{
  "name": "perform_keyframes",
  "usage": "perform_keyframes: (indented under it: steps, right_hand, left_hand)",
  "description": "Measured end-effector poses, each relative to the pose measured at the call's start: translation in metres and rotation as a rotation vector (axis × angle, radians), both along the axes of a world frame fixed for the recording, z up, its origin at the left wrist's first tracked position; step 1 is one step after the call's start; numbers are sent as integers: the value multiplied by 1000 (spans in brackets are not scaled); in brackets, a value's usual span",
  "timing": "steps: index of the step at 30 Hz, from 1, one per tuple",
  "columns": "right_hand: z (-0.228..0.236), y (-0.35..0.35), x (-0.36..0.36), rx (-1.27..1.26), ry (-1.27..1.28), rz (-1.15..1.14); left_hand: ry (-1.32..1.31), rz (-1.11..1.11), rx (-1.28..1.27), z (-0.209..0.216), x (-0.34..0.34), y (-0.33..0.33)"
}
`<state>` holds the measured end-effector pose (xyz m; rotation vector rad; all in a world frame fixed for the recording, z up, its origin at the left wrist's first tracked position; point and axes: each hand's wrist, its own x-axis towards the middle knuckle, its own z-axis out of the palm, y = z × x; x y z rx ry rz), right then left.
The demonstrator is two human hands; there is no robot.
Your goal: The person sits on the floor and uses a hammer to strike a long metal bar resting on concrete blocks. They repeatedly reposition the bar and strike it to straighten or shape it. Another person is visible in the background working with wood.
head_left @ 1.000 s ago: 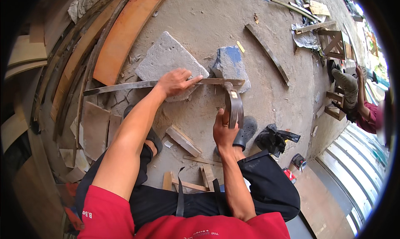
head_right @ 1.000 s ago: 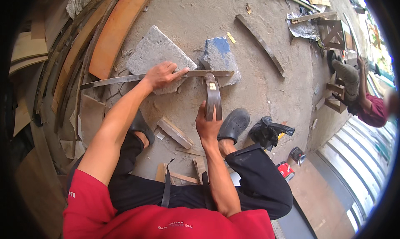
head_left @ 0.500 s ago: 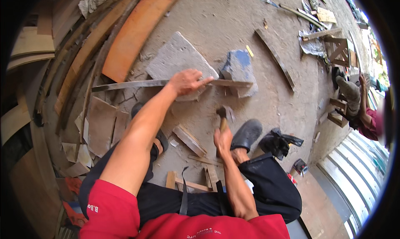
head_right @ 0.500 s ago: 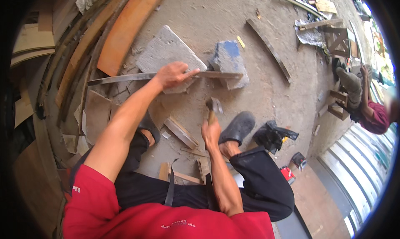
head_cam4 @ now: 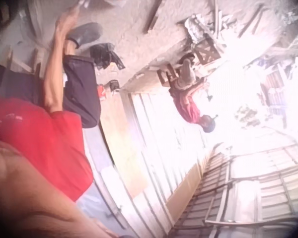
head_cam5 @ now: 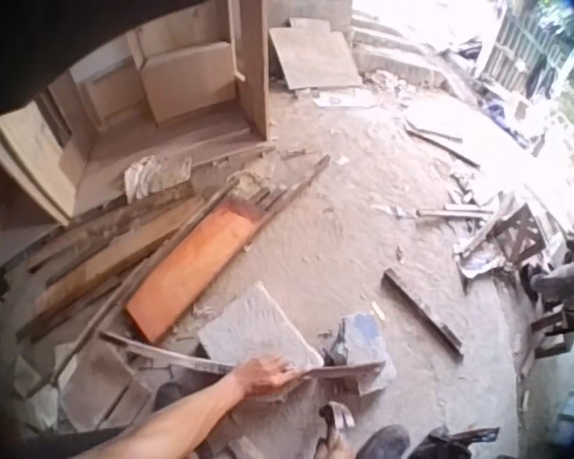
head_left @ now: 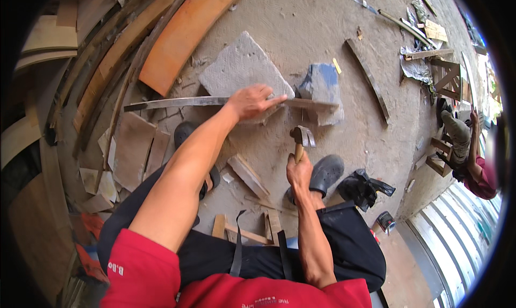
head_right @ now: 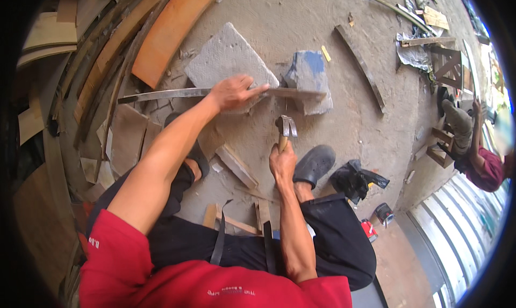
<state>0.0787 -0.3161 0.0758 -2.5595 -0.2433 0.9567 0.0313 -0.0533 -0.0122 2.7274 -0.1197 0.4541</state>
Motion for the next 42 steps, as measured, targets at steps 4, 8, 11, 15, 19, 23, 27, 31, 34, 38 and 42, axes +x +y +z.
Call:
perform_keyframes:
  steps: [4, 8, 11, 15, 19, 23, 27, 31, 34, 38, 42]
  right_hand:
    - [11, -19, -28, 84, -76, -14]
    - [31, 12, -8, 346, -332, -21]
    - [33, 29, 7, 393, -326, -87]
    - [-11, 6, 9, 172, -172, -60]
    - [5, 4, 2, 136, -144, -111]
    - [21, 22, 5, 538, -314, -228]
    - [-14, -1, -6, 69, -32, -66]
    - [-9, -28, -41, 76, 106, -308]
    - [-3, -36, -42, 183, 77, -289]
    - [23, -38, -23, 144, 80, -244]
    - [21, -44, -20, 165, 69, -293]
  left_hand:
    - [39, -1, 89, 1, -7, 6]
    - [115, 1, 49, 1, -12, 6]
    - [130, -6, 41, 6, -9, 4]
    - [120, -6, 61, 1, -14, -5]
    - [47, -7, 40, -1, -10, 5]
    - [-4, -12, 61, -1, -9, 6]
    - [94, -45, 64, 3, -8, -2]
    - [91, -14, -12, 8, -7, 4]
    - [140, -4, -48, 9, -1, 13]
    - [215, 25, -84, 16, 8, 17]
    - [146, 124, -13, 14, 12, 19]
